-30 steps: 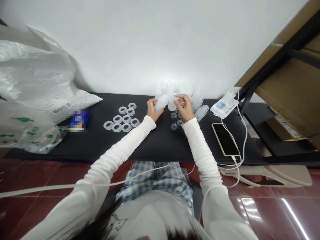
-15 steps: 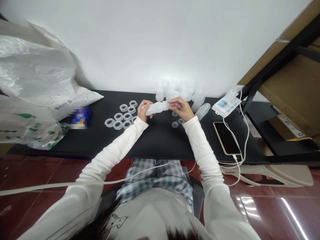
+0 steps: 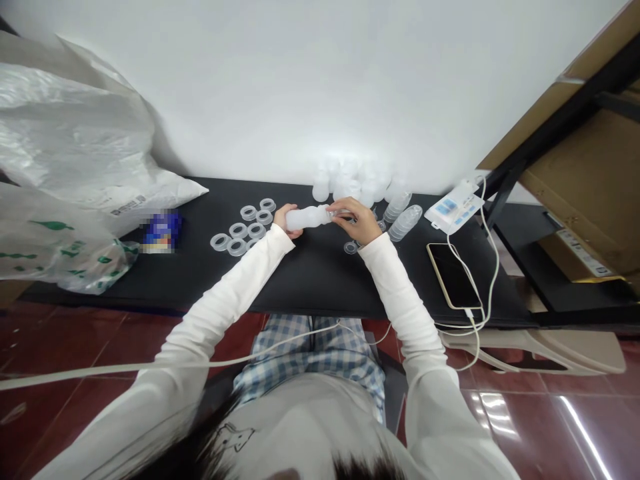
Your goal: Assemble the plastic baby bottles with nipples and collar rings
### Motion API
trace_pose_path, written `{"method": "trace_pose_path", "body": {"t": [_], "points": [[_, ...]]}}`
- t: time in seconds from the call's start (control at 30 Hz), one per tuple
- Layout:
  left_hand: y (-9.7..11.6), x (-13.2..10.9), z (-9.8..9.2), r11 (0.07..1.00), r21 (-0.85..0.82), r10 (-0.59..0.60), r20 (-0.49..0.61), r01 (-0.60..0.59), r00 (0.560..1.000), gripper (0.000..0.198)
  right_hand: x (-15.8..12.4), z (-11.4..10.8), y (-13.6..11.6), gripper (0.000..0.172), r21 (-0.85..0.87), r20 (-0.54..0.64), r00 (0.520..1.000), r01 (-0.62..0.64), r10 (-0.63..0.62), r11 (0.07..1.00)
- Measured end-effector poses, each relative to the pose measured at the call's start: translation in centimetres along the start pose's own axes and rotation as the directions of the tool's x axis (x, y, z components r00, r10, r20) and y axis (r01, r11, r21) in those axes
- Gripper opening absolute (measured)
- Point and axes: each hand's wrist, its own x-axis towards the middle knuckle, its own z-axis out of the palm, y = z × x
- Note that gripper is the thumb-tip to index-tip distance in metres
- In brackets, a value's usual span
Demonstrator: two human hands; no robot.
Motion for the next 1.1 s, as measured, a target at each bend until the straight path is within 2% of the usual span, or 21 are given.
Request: {"method": "trace_pose_path", "body": {"t": [0.07, 0.1, 0.2, 0.27, 0.37, 0.43, 0.5, 0.63, 0.7, 0.77, 0.87, 0.97, 1.03, 1.1], "points": [[-0.5, 0.0, -0.1, 0.983, 0.060, 0.173, 0.003, -0.173, 0.985, 0.024, 0.0, 0.0, 0.4, 0.035, -0.022, -0.011, 1.000, -0.027, 0.027, 0.999], [-0.8, -0.1, -0.2, 0.956, 0.095, 0.276, 0.031, -0.278, 0.961, 0.026, 0.0, 0.0, 0.6, 0.040, -0.036, -0.025, 0.998, -0.051, 0.050, 0.998], [-1.3, -0.6, -0.6, 0.818, 0.132, 0.546, 0.131, -0.560, 0.828, 0.031, 0.0, 0.2, 1.2, 0.050, -0.040, -0.040, 0.990, -0.139, 0.137, 0.989], [-1.3, -1.1, -0.9, 0.740, 0.126, 0.642, 0.160, -0.660, 0.750, 0.035, -0.1, 0.3, 1.4, 0.050, 0.011, 0.006, 0.984, -0.181, 0.180, 0.984], [-1.0, -1.4, -1.2, 0.690, 0.120, 0.694, 0.170, -0.713, 0.700, 0.039, -0.3, 0.6, 1.3, 0.052, 0.093, 0.060, 0.982, -0.185, 0.180, 0.978], [-0.7, -1.2, -1.3, 0.690, 0.118, 0.696, 0.164, -0.715, 0.699, 0.040, -0.3, 0.9, 1.0, 0.053, 0.101, 0.055, 0.989, -0.141, 0.136, 0.985], [-0.6, -0.7, -1.3, 0.718, 0.124, 0.667, 0.161, -0.685, 0.728, 0.040, -0.3, 1.1, 0.7, 0.049, 0.066, 0.031, 0.997, -0.069, 0.067, 0.995], [-0.4, 0.4, -1.2, 0.878, 0.141, 0.450, 0.086, -0.458, 0.889, 0.039, -0.1, 1.3, 0.1, 0.032, -0.047, -0.026, 0.998, 0.055, -0.056, 0.997], [-0.4, 0.4, -1.1, 0.911, 0.137, 0.384, 0.061, -0.389, 0.921, 0.040, -0.1, 1.2, 0.0, 0.035, -0.068, -0.021, 0.998, 0.057, -0.058, 0.996], [-0.5, 0.0, -1.1, 0.882, 0.146, 0.438, 0.096, -0.448, 0.894, 0.040, -0.1, 1.0, 0.0, 0.045, -0.095, 0.003, 1.000, 0.001, 0.000, 0.995], [-0.8, -0.8, -1.1, 0.781, 0.151, 0.580, 0.183, -0.606, 0.793, 0.040, -0.2, 1.1, 0.1, 0.054, -0.215, 0.014, 0.987, -0.152, 0.159, 0.965], [-1.4, -1.2, -1.0, 0.698, 0.141, 0.671, 0.214, -0.702, 0.710, 0.043, -0.2, 1.4, 0.3, 0.079, -0.316, 0.039, 0.955, -0.266, 0.293, 0.911], [-1.5, -1.1, -1.0, 0.668, 0.149, 0.700, 0.208, -0.729, 0.683, 0.044, -0.3, 1.5, 0.4, 0.082, -0.381, 0.012, 0.956, -0.268, 0.295, 0.885], [-1.5, -1.0, -0.9, 0.667, 0.155, 0.705, 0.185, -0.729, 0.685, 0.044, -0.2, 1.4, 0.4, 0.075, -0.463, -0.074, 0.978, -0.205, 0.193, 0.862]]}}
